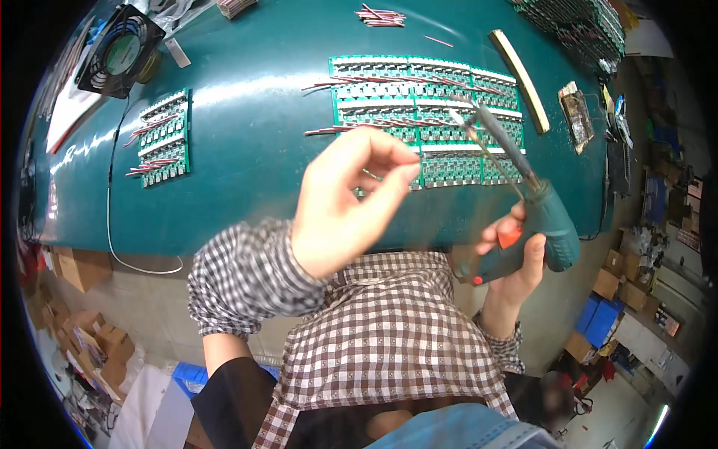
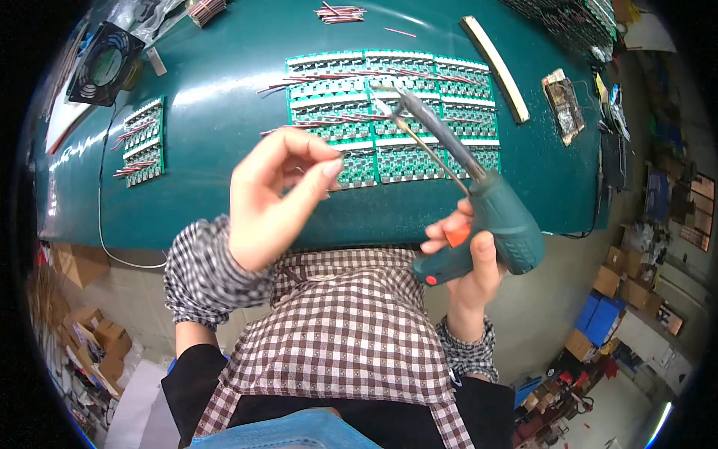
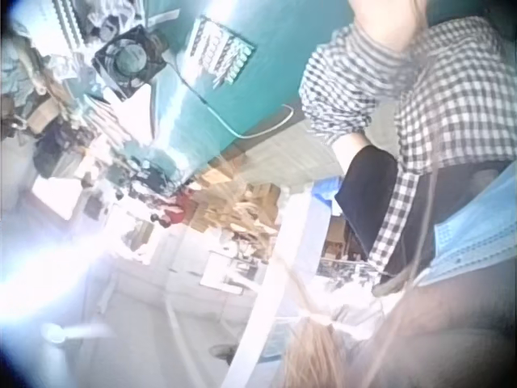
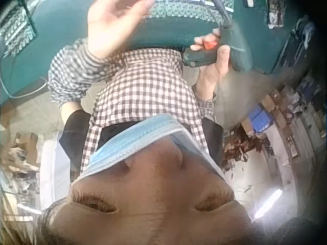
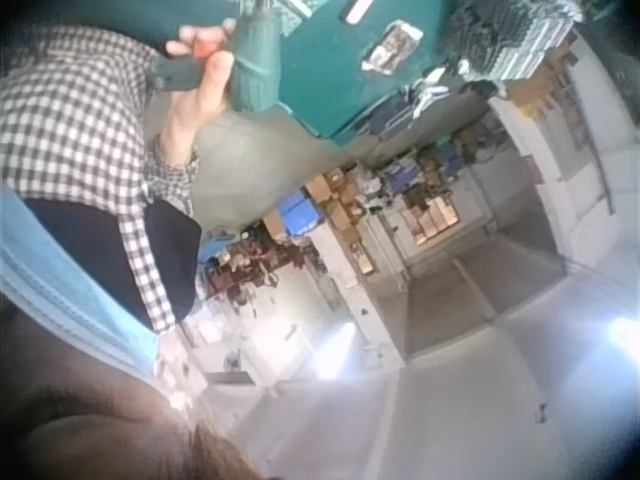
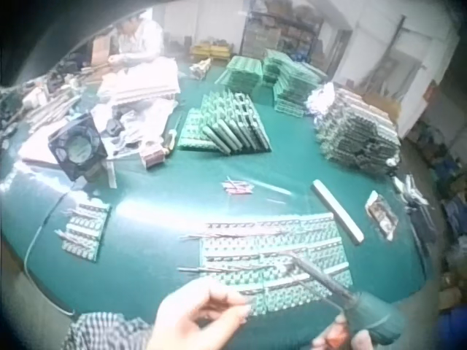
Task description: The person uses a soldering iron to attach wires to multiple green circuit boards arranged on a workbench. They repeatedly pick up wires, position them on the boards, and apply the soldering iron to secure the connections.
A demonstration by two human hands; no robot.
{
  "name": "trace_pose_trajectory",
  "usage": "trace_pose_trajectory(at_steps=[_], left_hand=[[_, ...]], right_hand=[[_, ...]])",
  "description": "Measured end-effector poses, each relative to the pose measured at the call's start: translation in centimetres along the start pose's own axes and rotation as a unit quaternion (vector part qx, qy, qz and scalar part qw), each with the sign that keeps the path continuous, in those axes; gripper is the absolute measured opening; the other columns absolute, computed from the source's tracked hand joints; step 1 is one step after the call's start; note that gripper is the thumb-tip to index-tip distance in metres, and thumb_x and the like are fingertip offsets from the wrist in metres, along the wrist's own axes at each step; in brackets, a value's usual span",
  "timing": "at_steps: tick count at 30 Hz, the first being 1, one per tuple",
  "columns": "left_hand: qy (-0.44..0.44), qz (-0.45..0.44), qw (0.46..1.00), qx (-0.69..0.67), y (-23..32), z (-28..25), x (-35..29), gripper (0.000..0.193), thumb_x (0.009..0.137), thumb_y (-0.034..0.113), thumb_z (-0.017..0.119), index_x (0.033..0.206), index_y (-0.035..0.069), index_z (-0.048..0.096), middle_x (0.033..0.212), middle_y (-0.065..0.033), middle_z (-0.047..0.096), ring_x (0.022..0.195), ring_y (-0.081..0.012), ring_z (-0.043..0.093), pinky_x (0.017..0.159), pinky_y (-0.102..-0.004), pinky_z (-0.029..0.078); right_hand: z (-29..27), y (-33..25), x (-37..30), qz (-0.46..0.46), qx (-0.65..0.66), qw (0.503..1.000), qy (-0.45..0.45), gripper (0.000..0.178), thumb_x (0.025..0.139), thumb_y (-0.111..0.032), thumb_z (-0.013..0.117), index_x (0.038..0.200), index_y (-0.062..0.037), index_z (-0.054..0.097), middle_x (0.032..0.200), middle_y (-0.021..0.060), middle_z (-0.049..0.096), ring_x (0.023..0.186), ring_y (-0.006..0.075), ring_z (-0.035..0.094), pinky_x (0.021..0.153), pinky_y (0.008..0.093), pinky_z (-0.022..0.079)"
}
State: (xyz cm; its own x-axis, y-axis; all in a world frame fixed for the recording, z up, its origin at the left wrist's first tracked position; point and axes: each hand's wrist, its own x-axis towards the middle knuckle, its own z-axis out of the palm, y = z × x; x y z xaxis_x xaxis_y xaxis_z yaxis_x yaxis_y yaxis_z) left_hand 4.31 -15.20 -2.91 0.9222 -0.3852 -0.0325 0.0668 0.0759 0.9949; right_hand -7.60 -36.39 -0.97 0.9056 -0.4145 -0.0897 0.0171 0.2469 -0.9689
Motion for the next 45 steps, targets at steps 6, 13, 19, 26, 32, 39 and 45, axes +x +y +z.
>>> trace_pose_trajectory(at_steps=[6,13,19,26,32,39,45], left_hand=[[0.111,0.371,0.900,0.199,-2.8,4.2,-1.9,0.029,0.060,-0.007,0.068,0.088,-0.001,0.065,0.080,-0.0092,0.062,0.069,-0.0219,0.063,0.056,-0.0298,0.052],[0.062,0.305,0.931,0.190,-3.1,5.0,-2.5,0.024,0.065,-0.009,0.072,0.086,0.001,0.065,0.080,-0.0101,0.064,0.071,-0.0220,0.064,0.060,-0.0272,0.053],[-0.039,-0.019,0.998,-0.047,-1.9,4.1,-2.4,0.010,0.085,-0.001,0.066,0.094,-0.001,0.062,0.091,-0.0061,0.059,0.076,-0.0097,0.061,0.067,-0.0210,0.052],[-0.039,-0.019,0.998,0.041,-2.5,2.9,-2.1,0.005,0.087,0.000,0.063,0.092,0.000,0.060,0.089,-0.0032,0.058,0.073,-0.0059,0.057,0.062,-0.0184,0.046],[0.009,-0.055,0.985,0.165,-1.3,-1.7,-1.6,0.005,0.086,0.002,0.065,0.089,0.001,0.061,0.082,0.0023,0.058,0.065,-0.0012,0.048,0.058,-0.0158,0.039],[-0.009,-0.011,0.958,0.287,-2.1,-1.1,0.4,0.006,0.080,0.002,0.065,0.084,0.002,0.061,0.075,-0.0014,0.059,0.062,-0.0067,0.052,0.055,-0.0212,0.043],[-0.005,-0.011,0.940,0.340,-3.5,-1.5,0.4,0.008,0.075,0.002,0.066,0.081,0.003,0.061,0.075,-0.0039,0.059,0.061,-0.0113,0.055,0.054,-0.0245,0.044]], right_hand=[[4.7,0.0,1.2,-0.016,-0.108,0.994,-0.022,0.046,0.076,0.008,0.069,0.119,0.0045,0.053,0.099,0.0123,0.062,0.086,0.0216,0.067,0.075,0.0310,0.056],[3.8,1.2,1.8,-0.055,-0.196,0.978,-0.039,0.039,0.078,0.007,0.069,0.115,0.0020,0.055,0.098,0.0087,0.062,0.079,0.0139,0.062,0.070,0.0271,0.053],[3.6,1.6,1.6,-0.023,-0.146,0.989,-0.019,0.038,0.080,0.007,0.067,0.116,0.0041,0.054,0.098,0.0111,0.062,0.079,0.0175,0.065,0.068,0.0283,0.055],[2.1,1.3,1.5,-0.029,-0.048,0.998,0.000,0.031,0.088,-0.007,0.059,0.115,0.0083,0.054,0.096,0.0152,0.062,0.077,0.0250,0.068,0.065,0.0330,0.059],[-0.8,0.9,0.5,0.024,-0.046,0.999,-0.003,0.049,0.088,-0.028,0.063,0.117,0.0086,0.052,0.095,0.0160,0.062,0.078,0.0280,0.068,0.062,0.0352,0.060],[-2.3,0.6,-0.5,0.036,-0.053,0.998,-0.018,0.061,0.086,-0.037,0.066,0.121,0.0095,0.048,0.098,0.0174,0.060,0.088,0.0346,0.067,0.066,0.0390,0.061],[-2.3,0.2,-1.5,0.020,-0.154,0.988,-0.005,0.068,0.084,-0.045,0.065,0.121,0.0090,0.048,0.100,0.0182,0.059,0.094,0.0345,0.064,0.071,0.0414,0.060]])
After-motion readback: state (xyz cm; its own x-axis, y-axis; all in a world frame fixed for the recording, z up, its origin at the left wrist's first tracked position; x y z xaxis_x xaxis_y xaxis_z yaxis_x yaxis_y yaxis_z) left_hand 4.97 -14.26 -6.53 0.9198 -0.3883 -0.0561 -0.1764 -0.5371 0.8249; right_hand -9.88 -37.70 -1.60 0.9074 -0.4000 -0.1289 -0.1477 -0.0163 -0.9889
